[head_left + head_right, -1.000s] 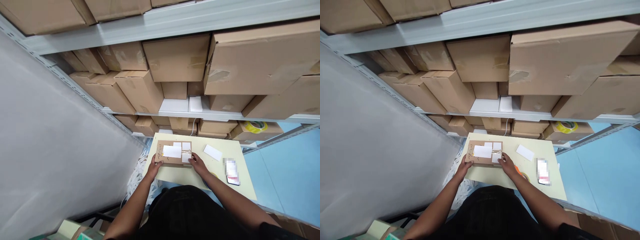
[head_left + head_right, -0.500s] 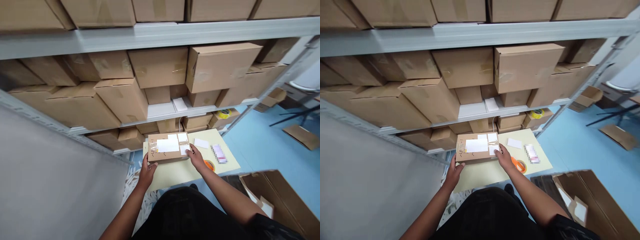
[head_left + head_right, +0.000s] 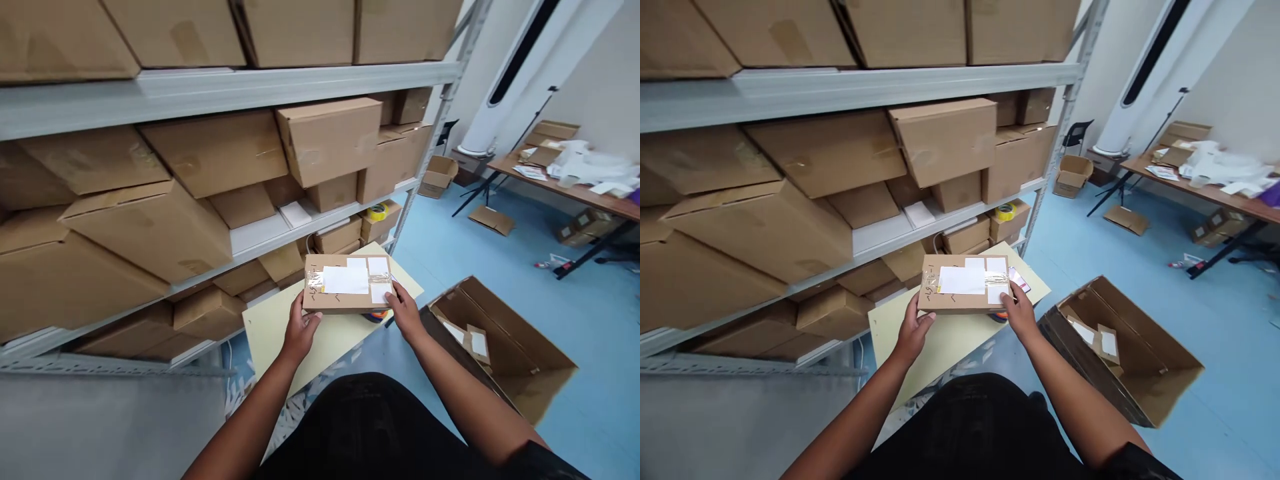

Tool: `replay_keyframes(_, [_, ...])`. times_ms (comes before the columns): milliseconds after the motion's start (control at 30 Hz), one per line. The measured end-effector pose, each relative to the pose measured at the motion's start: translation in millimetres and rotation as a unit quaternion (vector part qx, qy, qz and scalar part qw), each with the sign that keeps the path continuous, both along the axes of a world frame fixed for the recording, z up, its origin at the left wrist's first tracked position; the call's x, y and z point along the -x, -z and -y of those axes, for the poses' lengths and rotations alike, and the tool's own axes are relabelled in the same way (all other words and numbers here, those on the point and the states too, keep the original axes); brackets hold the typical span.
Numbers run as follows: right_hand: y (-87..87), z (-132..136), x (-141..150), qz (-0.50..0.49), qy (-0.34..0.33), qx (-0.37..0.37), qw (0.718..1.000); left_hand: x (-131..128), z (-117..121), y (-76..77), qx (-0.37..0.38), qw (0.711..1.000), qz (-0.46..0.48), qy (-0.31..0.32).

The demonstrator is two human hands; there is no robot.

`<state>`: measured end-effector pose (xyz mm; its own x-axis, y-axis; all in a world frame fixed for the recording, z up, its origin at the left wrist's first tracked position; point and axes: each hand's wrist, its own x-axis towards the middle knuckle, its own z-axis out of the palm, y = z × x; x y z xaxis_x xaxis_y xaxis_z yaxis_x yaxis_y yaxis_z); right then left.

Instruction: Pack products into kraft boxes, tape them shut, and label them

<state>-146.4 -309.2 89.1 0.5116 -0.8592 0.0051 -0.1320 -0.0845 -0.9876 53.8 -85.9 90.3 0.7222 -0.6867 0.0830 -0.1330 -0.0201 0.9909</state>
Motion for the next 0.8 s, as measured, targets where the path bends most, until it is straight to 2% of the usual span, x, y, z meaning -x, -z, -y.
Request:
replay_keyframes(167, [-6.4,44,72,0.011,0.065,0.006,0.998,42,74,-11.2,-0.003,0.997,0.016,0.069])
replay_keyframes(400, [-12.4,119,205,-0.039,0.157,0.027,0.986,148,192,-13.5,-0.013,0.988,-0.019,0.154])
replay_keyframes(600, [4.0,172,303,-0.08,0.239,0.013,0.968,224,281,-6.8,-0.024,0.974,0.002,0.226])
replay_keyframes(800, [28.9,193,356,-0.093,0.33,-0.018,0.939,259,357,10.8,-0.042,0.95,-0.017,0.31])
